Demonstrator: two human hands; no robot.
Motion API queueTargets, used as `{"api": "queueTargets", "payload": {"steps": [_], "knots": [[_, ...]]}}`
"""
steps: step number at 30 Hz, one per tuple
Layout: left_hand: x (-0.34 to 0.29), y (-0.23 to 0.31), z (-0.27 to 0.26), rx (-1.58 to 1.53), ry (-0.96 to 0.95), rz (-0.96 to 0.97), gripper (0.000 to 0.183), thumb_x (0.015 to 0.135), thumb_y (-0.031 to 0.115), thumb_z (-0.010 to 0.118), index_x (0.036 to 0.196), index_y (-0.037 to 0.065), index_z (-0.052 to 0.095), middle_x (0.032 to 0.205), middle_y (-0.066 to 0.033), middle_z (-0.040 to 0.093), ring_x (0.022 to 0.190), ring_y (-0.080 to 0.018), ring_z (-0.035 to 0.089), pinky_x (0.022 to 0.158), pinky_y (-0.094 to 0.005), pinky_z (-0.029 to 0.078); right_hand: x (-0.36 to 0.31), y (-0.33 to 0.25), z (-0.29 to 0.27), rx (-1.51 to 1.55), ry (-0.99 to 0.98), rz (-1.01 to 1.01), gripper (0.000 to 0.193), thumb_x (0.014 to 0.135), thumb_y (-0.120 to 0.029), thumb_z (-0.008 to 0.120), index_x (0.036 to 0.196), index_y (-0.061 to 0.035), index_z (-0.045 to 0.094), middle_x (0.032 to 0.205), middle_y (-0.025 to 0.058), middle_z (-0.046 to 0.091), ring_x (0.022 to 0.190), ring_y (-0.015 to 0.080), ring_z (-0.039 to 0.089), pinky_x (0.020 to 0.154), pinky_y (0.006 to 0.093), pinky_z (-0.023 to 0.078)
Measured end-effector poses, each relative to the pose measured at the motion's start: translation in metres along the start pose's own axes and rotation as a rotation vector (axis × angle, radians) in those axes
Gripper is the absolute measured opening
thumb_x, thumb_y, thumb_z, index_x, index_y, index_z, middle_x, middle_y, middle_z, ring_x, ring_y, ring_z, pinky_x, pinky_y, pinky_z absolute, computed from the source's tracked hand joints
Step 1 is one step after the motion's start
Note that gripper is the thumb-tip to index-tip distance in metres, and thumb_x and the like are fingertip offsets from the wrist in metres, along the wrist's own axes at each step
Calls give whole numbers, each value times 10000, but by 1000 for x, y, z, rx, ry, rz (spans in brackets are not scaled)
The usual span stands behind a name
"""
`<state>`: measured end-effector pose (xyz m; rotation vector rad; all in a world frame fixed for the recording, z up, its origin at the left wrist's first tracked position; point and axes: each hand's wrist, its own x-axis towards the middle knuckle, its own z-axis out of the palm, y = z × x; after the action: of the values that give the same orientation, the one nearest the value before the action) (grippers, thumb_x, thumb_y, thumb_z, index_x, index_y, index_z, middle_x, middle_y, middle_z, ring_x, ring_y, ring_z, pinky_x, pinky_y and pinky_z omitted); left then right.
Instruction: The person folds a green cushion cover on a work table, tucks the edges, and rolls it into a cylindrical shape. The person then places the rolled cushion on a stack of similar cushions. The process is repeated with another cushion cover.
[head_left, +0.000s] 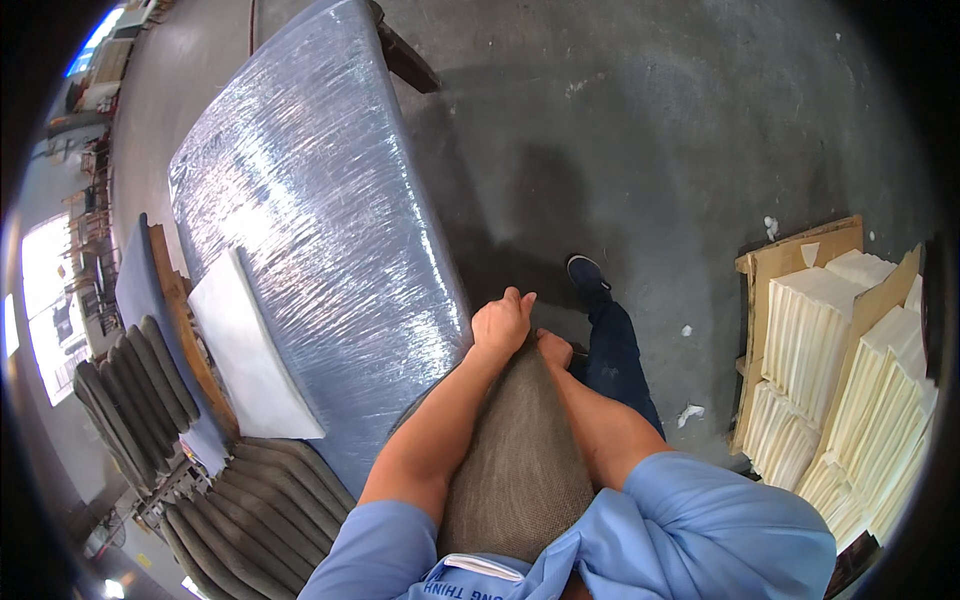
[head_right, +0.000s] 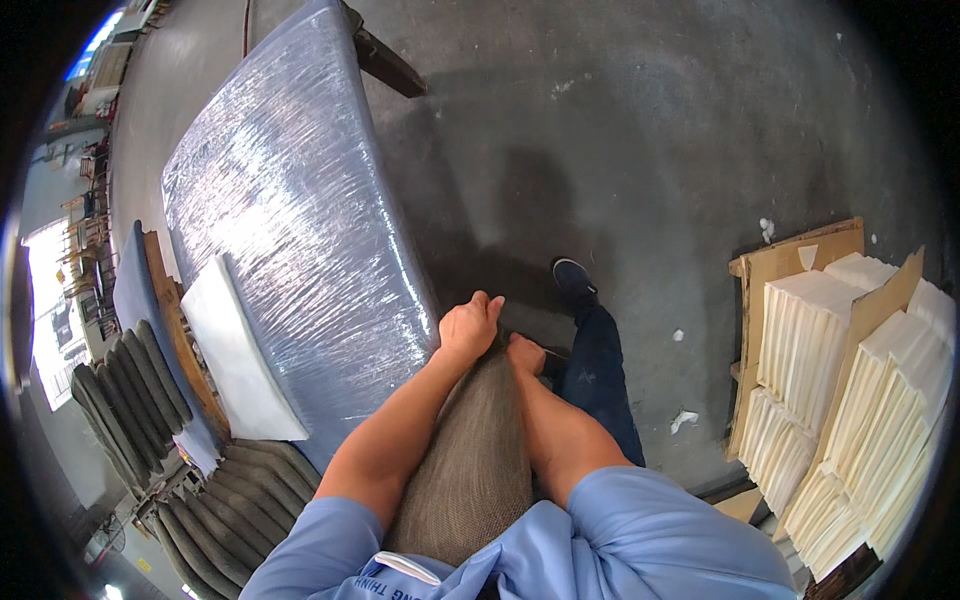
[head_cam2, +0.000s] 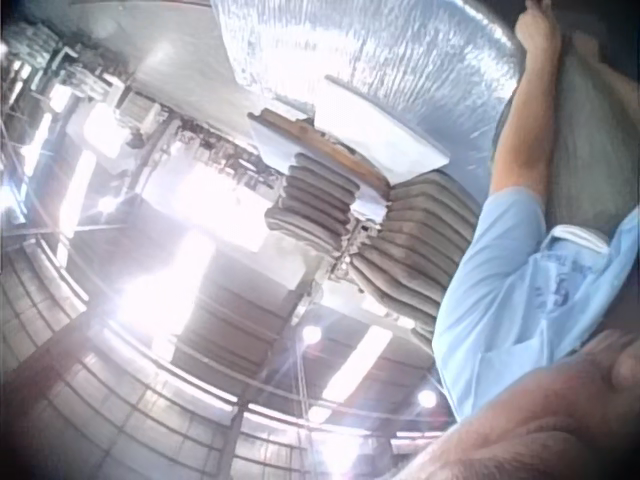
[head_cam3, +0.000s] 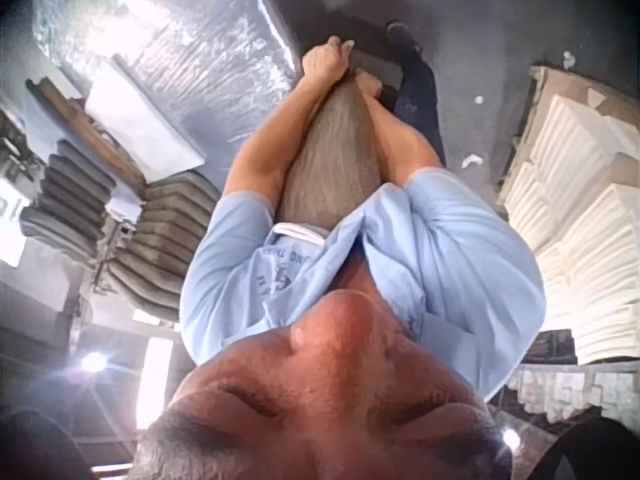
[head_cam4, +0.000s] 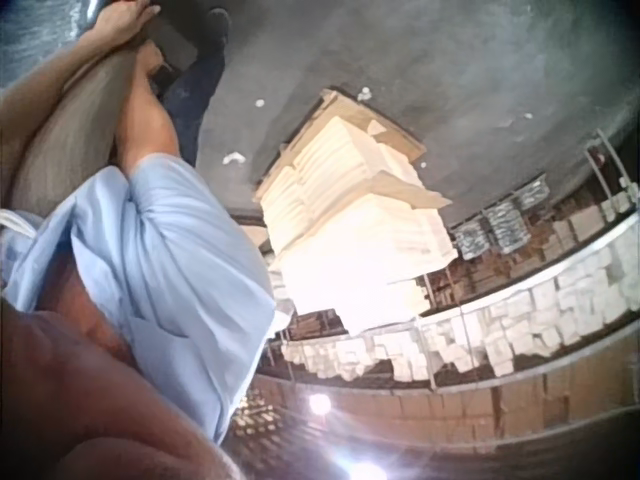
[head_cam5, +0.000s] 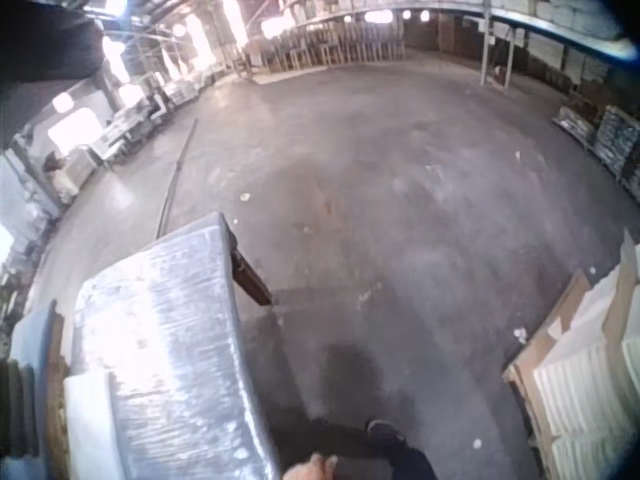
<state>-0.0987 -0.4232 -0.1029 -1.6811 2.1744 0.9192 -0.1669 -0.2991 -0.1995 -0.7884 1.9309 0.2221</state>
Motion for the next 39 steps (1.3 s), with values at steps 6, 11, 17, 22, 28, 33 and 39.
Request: {"api": "queueTargets", "payload": {"steps": [6,11,17,22,28,33,39], "knots": [[1,-11,11,29,0,167,374,1112,427,514,1030,67,575,739,-223,735,709,-434,748,638,-561,583,1,-4,-9,-188,-45,-131,268,1024,-305,560,1097,-195,793,1087,127,807,1024,323,788,832,492,622],[3,-25,12,0,43,119,313,1088,389,570,1022,83,582,737,-198,735,703,-433,741,623,-551,577,1,-31,-13,-268,-95,-136,293,1002,-343,573,1133,-210,800,1054,100,816,1032,273,789,842,454,618],[-40,15,-67,-397,90,46,258,1044,248,658,1175,30,706,1106,-210,698,1035,-371,690,879,-463,557,11,-10,16,558,57,207,384,956,-421,703,943,-56,823,991,181,806,956,343,754,889,440,546],[-207,56,-221,-654,-493,565,505,1091,449,557,1397,56,642,1528,-201,562,1496,-385,468,1289,-565,263,-17,-24,-10,1048,71,252,536,997,-494,685,943,29,792,925,186,789,898,303,705,885,443,509],[-364,62,-265,-683,-202,344,581,962,448,736,1362,38,643,1569,-219,523,1561,-398,383,1308,-604,209,-87,-100,-61,1100,125,-91,610,1036,-506,628,864,70,729,846,176,742,800,279,643,825,456,491],[-507,54,-261,-580,74,144,503,882,268,786,1315,51,651,1622,-208,486,1545,-364,424,1301,-568,260,-202,-203,-67,1119,36,-521,598,1068,-473,610,770,46,629,684,93,574,702,211,502,711,446,441],[-631,87,-195,-656,548,-295,515,899,213,798,1334,78,558,1651,-212,449,1496,-400,488,1231,-482,393,-353,-289,-9,858,-141,-972,602,1036,-413,688,643,-9,479,590,48,436,624,149,372,594,418,363]]}}
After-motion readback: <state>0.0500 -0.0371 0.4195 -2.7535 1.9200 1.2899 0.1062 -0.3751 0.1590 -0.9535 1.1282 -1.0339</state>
